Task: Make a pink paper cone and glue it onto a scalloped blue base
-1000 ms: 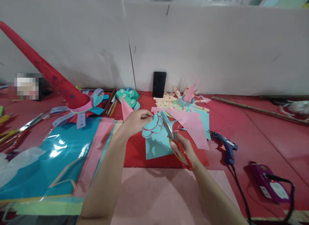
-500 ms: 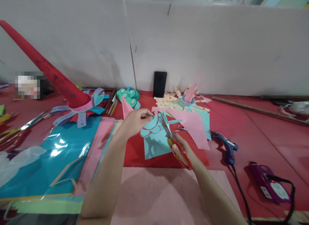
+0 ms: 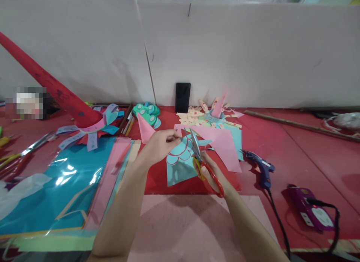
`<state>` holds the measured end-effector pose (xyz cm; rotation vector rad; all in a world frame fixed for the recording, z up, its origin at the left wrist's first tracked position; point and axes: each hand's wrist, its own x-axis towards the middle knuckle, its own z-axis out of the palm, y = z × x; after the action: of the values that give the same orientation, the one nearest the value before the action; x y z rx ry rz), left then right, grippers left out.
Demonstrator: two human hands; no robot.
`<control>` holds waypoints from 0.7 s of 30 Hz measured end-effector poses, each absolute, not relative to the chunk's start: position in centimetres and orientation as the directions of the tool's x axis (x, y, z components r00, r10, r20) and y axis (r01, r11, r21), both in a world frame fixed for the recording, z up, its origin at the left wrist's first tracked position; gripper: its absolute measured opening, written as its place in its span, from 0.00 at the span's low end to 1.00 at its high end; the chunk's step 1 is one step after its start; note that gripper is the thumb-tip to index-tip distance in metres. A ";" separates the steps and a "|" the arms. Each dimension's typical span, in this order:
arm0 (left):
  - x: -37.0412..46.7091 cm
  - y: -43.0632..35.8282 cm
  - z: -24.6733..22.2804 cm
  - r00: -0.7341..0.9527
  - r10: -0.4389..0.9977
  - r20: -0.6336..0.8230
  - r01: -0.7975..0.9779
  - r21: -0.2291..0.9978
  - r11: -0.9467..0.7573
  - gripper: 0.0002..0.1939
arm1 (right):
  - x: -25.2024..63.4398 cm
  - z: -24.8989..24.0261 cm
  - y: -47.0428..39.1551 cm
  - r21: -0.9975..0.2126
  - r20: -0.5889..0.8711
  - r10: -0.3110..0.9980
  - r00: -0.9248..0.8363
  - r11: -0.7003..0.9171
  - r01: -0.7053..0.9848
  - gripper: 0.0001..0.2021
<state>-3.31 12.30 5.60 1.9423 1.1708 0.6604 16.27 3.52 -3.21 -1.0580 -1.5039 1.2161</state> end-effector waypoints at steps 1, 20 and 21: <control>-3.3 12.3 5.6 0.446 0.894 0.046 0.501 0.815 -0.292 0.09 | 16.3 -3.2 3.5 -0.985 0.130 0.966 -0.224 0.152 0.083 0.23; -3.4 12.3 5.6 0.450 0.893 0.025 0.519 0.806 -0.284 0.09 | 16.3 -3.8 3.6 -0.982 0.123 0.973 -0.198 0.148 0.119 0.22; -3.4 12.3 5.7 0.450 0.893 0.022 0.521 0.805 -0.282 0.09 | 16.4 -3.8 3.6 -0.982 0.119 0.973 -0.198 0.145 0.121 0.22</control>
<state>-3.45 12.32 5.66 1.9474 1.1839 0.6255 16.35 3.56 -3.84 -1.1094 -1.5101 1.1787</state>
